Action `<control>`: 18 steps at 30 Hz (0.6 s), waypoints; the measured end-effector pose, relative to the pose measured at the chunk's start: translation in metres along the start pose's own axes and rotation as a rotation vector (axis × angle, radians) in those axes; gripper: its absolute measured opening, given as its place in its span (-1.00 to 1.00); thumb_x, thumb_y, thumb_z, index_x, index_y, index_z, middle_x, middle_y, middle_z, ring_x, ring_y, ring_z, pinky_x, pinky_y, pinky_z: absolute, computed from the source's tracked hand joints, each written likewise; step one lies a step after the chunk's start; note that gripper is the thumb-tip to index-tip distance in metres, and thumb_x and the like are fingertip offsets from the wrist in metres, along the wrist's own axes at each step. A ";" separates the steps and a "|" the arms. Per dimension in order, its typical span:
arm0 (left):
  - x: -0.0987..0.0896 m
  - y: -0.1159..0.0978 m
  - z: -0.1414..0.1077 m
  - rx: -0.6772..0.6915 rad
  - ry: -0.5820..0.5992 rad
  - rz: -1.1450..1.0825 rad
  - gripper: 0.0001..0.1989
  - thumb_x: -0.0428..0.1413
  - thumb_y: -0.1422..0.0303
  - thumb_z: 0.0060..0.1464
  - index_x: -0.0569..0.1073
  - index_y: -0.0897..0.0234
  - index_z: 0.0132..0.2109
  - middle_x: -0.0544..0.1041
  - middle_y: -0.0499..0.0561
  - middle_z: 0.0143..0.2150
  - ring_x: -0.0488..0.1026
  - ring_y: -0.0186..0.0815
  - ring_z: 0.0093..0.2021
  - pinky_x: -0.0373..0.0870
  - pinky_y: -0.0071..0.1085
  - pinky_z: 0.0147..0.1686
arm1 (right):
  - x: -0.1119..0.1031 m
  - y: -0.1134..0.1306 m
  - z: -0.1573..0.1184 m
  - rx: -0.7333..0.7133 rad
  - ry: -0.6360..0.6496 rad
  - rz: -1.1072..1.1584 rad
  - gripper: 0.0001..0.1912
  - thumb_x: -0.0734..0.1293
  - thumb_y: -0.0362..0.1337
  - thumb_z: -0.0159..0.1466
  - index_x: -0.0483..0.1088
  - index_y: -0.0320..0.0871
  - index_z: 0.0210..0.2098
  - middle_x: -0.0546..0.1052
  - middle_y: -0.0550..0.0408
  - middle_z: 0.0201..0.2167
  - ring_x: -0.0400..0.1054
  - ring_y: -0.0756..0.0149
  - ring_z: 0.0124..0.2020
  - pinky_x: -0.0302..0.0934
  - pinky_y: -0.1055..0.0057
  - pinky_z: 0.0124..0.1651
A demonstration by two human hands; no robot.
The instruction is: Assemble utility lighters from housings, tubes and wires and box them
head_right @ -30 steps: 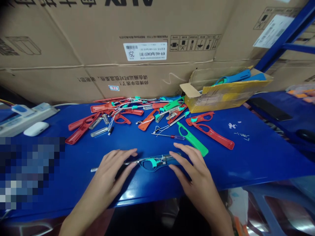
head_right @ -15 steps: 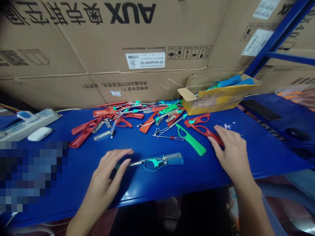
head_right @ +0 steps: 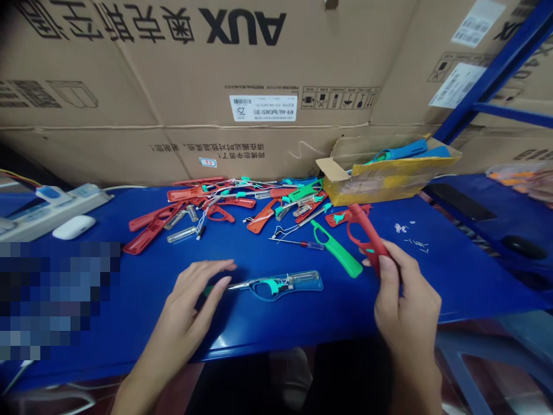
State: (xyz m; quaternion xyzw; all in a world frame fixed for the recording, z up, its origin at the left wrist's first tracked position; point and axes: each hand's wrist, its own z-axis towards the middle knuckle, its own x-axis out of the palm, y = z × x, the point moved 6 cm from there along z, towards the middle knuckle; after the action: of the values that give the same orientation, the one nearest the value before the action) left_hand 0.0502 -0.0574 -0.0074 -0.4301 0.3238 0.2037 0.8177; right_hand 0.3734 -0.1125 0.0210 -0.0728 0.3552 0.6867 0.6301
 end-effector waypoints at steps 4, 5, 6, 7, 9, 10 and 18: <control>0.000 -0.001 0.002 0.003 0.001 0.015 -0.74 0.02 0.39 0.40 0.39 0.08 0.17 0.55 -0.01 0.10 0.42 -0.20 0.13 0.24 -0.18 0.17 | 0.015 -0.014 0.003 0.027 0.049 -0.040 -0.61 0.18 -0.15 0.41 0.53 -0.20 0.02 0.67 -0.07 -0.28 0.58 0.15 -0.30 0.39 0.33 -0.18; 0.000 -0.001 0.002 0.004 0.005 0.015 -0.73 0.02 0.39 0.40 0.39 0.09 0.17 0.55 0.00 0.10 0.43 -0.20 0.12 0.25 -0.18 0.16 | 0.020 -0.023 0.004 0.057 0.076 -0.074 -0.58 0.17 -0.14 0.39 0.52 -0.23 0.03 0.66 -0.10 -0.30 0.58 0.09 -0.29 0.39 0.28 -0.18; 0.001 -0.001 0.002 0.006 0.006 0.015 -0.73 0.02 0.39 0.40 0.39 0.09 0.18 0.55 0.00 0.10 0.43 -0.20 0.11 0.26 -0.18 0.14 | 0.024 -0.032 0.005 0.080 0.106 -0.108 -0.54 0.16 -0.12 0.37 0.51 -0.26 0.04 0.66 -0.15 -0.29 0.58 0.03 -0.26 0.40 0.21 -0.16; 0.001 -0.002 0.002 0.007 0.007 0.014 -0.73 0.02 0.39 0.40 0.38 0.09 0.18 0.55 0.00 0.09 0.44 -0.19 0.10 0.27 -0.18 0.14 | 0.027 -0.039 0.006 0.095 0.130 -0.135 -0.52 0.16 -0.11 0.36 0.50 -0.28 0.06 0.65 -0.21 -0.23 0.58 -0.04 -0.21 0.40 0.14 -0.12; 0.002 -0.002 0.001 0.006 -0.002 0.026 -0.73 0.02 0.40 0.39 0.38 0.07 0.18 0.56 0.00 0.08 0.46 -0.19 0.09 0.24 -0.14 0.17 | 0.031 -0.048 0.006 0.120 0.161 -0.165 -0.49 0.16 -0.09 0.35 0.46 -0.27 0.11 0.62 -0.28 -0.10 0.55 -0.14 -0.09 0.38 0.04 -0.05; 0.002 -0.001 0.001 0.002 -0.016 0.043 -0.73 0.03 0.40 0.39 0.39 0.06 0.17 0.57 -0.01 0.07 0.46 -0.19 0.09 0.20 -0.09 0.22 | 0.031 -0.050 0.006 0.135 0.172 -0.173 -0.48 0.17 -0.07 0.35 0.44 -0.25 0.14 0.60 -0.29 -0.06 0.53 -0.17 -0.06 0.37 0.01 -0.04; -0.041 -0.005 0.032 -0.047 -0.282 0.166 -0.83 0.06 0.36 0.36 0.47 0.14 0.03 0.44 0.09 0.18 0.38 -0.09 0.23 0.26 -0.02 0.22 | 0.032 -0.050 0.001 0.252 0.270 -0.237 -0.33 0.24 0.17 0.29 0.34 -0.08 0.25 0.62 -0.20 -0.09 0.52 -0.24 -0.19 0.30 0.02 -0.31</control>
State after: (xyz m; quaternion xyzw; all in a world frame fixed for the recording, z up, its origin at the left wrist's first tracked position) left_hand 0.0354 -0.0352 0.0383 -0.3881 0.2356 0.3364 0.8251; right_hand 0.4136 -0.0886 -0.0158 -0.1259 0.5083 0.5419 0.6574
